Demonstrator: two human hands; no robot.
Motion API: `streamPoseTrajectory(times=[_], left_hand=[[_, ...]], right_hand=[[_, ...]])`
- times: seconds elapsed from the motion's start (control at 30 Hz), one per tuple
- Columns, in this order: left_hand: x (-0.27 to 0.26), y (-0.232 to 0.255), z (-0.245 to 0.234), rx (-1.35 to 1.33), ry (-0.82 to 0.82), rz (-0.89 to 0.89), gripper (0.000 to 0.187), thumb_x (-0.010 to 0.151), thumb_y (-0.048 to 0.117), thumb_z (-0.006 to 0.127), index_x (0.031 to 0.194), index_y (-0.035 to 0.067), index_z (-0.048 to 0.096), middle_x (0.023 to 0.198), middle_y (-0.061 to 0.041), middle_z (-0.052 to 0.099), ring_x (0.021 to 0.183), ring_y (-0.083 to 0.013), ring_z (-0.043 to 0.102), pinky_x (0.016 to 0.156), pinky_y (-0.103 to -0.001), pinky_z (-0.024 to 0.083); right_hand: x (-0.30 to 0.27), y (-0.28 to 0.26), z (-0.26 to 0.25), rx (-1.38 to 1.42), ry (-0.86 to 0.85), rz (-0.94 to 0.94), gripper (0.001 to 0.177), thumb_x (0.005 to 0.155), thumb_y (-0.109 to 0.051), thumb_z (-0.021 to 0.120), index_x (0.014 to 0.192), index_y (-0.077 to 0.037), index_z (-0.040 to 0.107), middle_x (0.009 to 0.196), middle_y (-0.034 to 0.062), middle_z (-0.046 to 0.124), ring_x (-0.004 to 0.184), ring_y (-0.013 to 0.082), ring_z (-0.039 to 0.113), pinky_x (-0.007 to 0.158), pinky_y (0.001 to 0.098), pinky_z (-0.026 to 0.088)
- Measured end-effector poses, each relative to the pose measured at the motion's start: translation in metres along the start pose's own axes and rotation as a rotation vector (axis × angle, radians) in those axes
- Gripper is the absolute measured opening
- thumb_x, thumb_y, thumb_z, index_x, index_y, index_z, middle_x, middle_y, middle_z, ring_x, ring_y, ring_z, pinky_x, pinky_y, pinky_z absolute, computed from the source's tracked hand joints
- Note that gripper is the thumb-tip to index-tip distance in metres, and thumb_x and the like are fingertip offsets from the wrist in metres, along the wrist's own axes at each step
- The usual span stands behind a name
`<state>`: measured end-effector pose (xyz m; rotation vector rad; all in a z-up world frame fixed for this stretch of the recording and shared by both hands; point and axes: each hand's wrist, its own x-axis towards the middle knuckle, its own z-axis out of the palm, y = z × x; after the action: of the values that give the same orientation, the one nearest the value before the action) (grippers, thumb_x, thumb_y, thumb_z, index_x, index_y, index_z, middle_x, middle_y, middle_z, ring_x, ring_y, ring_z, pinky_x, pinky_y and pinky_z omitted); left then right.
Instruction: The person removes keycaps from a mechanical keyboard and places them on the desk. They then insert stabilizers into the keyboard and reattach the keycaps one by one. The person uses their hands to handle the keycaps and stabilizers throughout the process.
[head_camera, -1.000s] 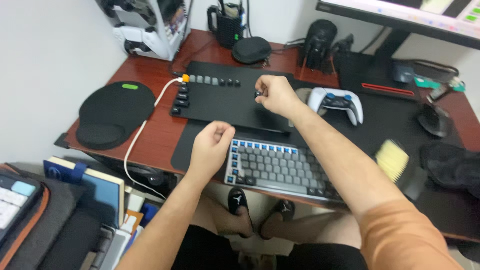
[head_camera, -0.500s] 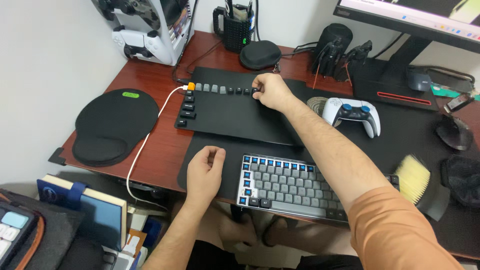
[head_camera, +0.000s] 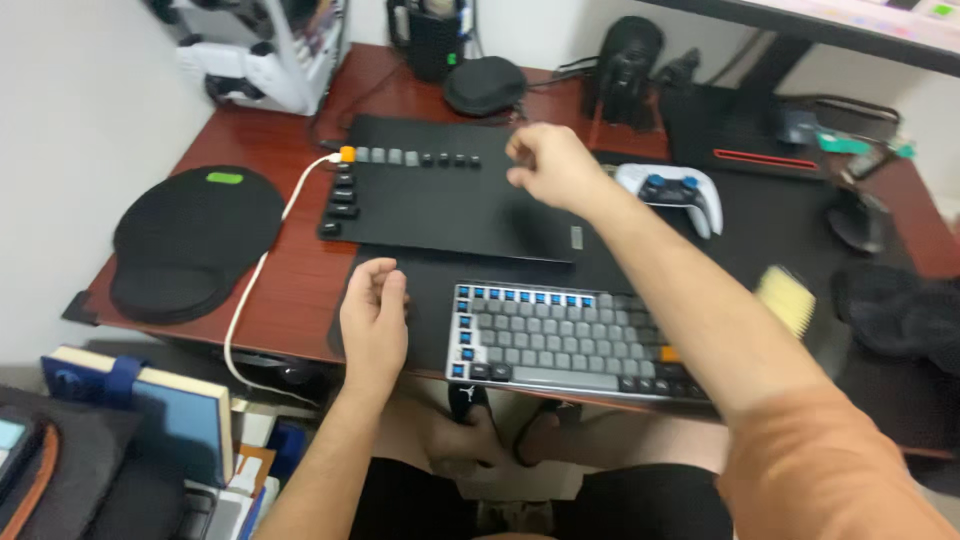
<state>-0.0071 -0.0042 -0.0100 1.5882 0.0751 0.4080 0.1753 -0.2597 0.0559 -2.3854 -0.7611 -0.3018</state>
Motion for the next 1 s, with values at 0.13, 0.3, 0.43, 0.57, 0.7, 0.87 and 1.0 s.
streamPoseTrajectory(times=[0.13,0.3,0.43,0.57,0.7,0.87,1.0], left_hand=[[-0.024,0.039,0.028,0.166,-0.203,0.191,0.02,0.097,0.013,0.059,0.108,0.001,0.07,0.092,-0.008,0.071,0.079,-0.0144,0.067,0.071,-0.03,0.055],[-0.047,0.054,0.097,0.283,-0.627,0.24,0.029,0.094,0.015,0.051,0.11,0.0,0.07,0.095,-0.02,0.073,0.092,-0.0329,0.071,0.082,-0.044,0.055],[-0.046,0.027,0.147,0.496,-0.63,0.352,0.026,0.097,0.018,0.052,0.092,-0.001,0.069,0.097,-0.025,0.072,0.096,-0.0435,0.068,0.085,-0.053,0.053],[-0.041,0.011,0.161,0.759,-0.737,0.684,0.03,0.094,0.023,0.05,0.091,-0.001,0.069,0.095,-0.025,0.07,0.094,-0.0451,0.068,0.084,-0.055,0.053],[-0.053,0.03,0.166,0.768,-0.766,0.298,0.042,0.094,0.032,0.045,0.092,0.001,0.073,0.096,-0.027,0.07,0.094,-0.0454,0.067,0.086,-0.054,0.053],[-0.059,0.043,0.174,0.632,-0.792,0.068,0.048,0.094,0.034,0.043,0.087,-0.003,0.073,0.086,-0.028,0.072,0.08,-0.0397,0.069,0.078,-0.05,0.054],[-0.046,0.026,0.18,0.137,-0.886,-0.438,0.036,0.094,0.03,0.045,0.088,0.001,0.066,0.07,-0.015,0.068,0.055,-0.0225,0.059,0.055,-0.039,0.047]], right_hand=[[-0.09,-0.033,-0.063,0.056,-0.197,0.182,0.023,0.076,-0.011,0.085,0.09,-0.001,0.069,0.076,0.0107,0.072,0.071,0.0208,0.07,0.067,0.0331,0.055],[-0.175,-0.052,-0.076,0.004,-0.13,0.17,0.031,0.073,-0.012,0.086,0.099,-0.001,0.073,0.085,0.0126,0.073,0.077,0.022,0.072,0.071,0.034,0.057],[-0.197,-0.05,-0.066,-0.02,-0.043,0.089,0.029,0.078,-0.013,0.082,0.103,0.0,0.074,0.095,0.0147,0.074,0.087,0.0278,0.073,0.078,0.0368,0.058],[-0.2,-0.048,-0.056,-0.093,0.013,0.0,0.023,0.077,-0.01,0.079,0.098,-0.001,0.076,0.095,0.0156,0.073,0.092,0.0357,0.07,0.083,0.0413,0.056],[-0.2,-0.048,-0.049,-0.169,0.036,0.05,0.02,0.072,-0.008,0.077,0.092,-0.003,0.078,0.093,0.0139,0.072,0.091,0.0356,0.07,0.083,0.0428,0.056],[-0.209,-0.047,-0.04,-0.215,0.145,0.015,0.016,0.073,-0.009,0.076,0.088,-0.005,0.077,0.091,0.012,0.072,0.092,0.0352,0.067,0.083,0.0441,0.054],[-0.212,-0.045,-0.031,-0.294,0.168,0.029,0.013,0.074,-0.006,0.071,0.085,-0.009,0.077,0.09,0.0086,0.072,0.092,0.033,0.066,0.083,0.045,0.053]])
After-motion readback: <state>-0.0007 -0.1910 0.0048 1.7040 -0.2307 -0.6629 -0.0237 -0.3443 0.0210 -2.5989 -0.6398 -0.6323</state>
